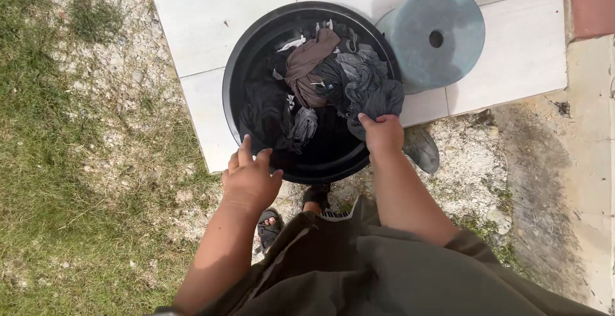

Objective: Hang wet clothes on a laundry drying rack outdoors.

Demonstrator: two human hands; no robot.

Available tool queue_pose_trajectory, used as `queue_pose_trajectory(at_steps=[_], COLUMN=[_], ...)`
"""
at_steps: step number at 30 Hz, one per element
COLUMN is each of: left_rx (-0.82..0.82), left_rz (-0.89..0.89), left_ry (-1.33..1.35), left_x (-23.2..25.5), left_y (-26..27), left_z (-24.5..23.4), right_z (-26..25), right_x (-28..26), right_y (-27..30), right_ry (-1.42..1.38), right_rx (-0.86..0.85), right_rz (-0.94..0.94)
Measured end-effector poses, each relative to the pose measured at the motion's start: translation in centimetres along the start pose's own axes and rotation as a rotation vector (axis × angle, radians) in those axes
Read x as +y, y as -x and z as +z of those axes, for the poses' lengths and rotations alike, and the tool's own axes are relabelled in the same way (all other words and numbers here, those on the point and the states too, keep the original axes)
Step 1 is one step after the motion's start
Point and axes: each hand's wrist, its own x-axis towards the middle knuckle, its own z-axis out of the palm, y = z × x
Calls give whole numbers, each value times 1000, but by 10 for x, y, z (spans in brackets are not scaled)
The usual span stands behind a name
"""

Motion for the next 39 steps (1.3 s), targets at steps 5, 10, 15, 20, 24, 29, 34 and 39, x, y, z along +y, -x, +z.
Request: queue_pose_trajectory(at_steps=[5, 10, 15, 20, 24, 29, 34, 39], left_rx=[143, 407, 439, 553, 348, 404, 525, 232], left_rz=[138, 413, 574, 881, 965, 1238, 1323, 1762], left_ry=[179, 296, 487, 763, 927, 656, 283, 561], left_x=[17, 28, 42, 69, 90, 80, 68, 99], left_y=[-9, 24, 83, 162, 208, 257, 372, 432], left_z=[-30, -55, -84, -106, -120, -133, -156, -115], right_z=[-58, -137, -247, -319, -365, -419, -419, -397], right_x=[-31, -74, -141, -140, -117, -31, 57, 123], right_y=[2, 35, 145, 250, 340, 443, 555, 667], right_ry=[-714, -1172, -1423, -1460, -1615, -1344, -1147, -440], right_rx=[-37, -218, -423, -489, -550, 18, 548, 1119], right_rz=[20, -426, -521, -766, -877, -946, -768, -431])
